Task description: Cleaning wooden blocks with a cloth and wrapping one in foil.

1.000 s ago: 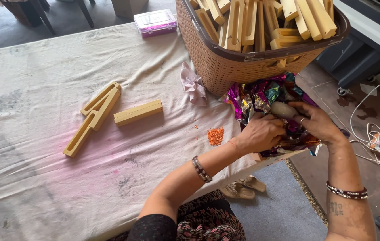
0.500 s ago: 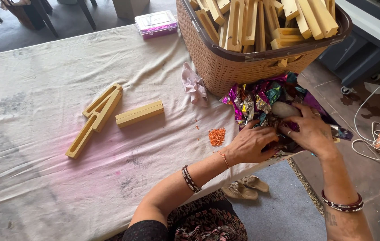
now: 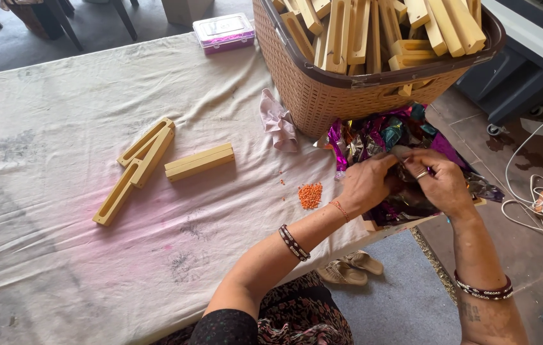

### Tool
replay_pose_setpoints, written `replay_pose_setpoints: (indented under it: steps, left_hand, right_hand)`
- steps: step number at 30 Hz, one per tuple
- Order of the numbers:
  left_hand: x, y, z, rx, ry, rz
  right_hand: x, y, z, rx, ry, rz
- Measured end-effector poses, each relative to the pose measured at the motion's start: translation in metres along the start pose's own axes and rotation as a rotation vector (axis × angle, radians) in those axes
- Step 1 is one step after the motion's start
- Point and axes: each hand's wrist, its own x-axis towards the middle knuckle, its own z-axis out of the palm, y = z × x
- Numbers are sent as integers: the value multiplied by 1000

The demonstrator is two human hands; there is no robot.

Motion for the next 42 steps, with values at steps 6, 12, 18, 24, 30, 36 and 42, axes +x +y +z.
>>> replay_pose_setpoints:
  steps: [6,12,18,24,30,36,42]
  left_hand:
    - [7,-9,-29,-35,81,-206]
    - [-19,-71,-76,-779,213,-192]
    - [-74,-115,-129,-660,317,-98]
    - [-130,-164,-179,-484,304,-335]
    - [-159,-174,-254,-829,409,-332]
    - [-172,-206,-296,-1103,471,-388]
    - [-187,-247,-311,-757,934,-279]
  right_hand:
    - [-4,-3,-3,63,-24,46]
    - [-14,-10,13,-125,133,36]
    - [-11,-81,81,-171,228,-391]
    - [1,-148,183,197,-99,-535]
    - [51,-112,307,729,-281,-163]
    - [81,-128,362,706,-268,-133]
    - [81,-190,351,-146,-83,-661]
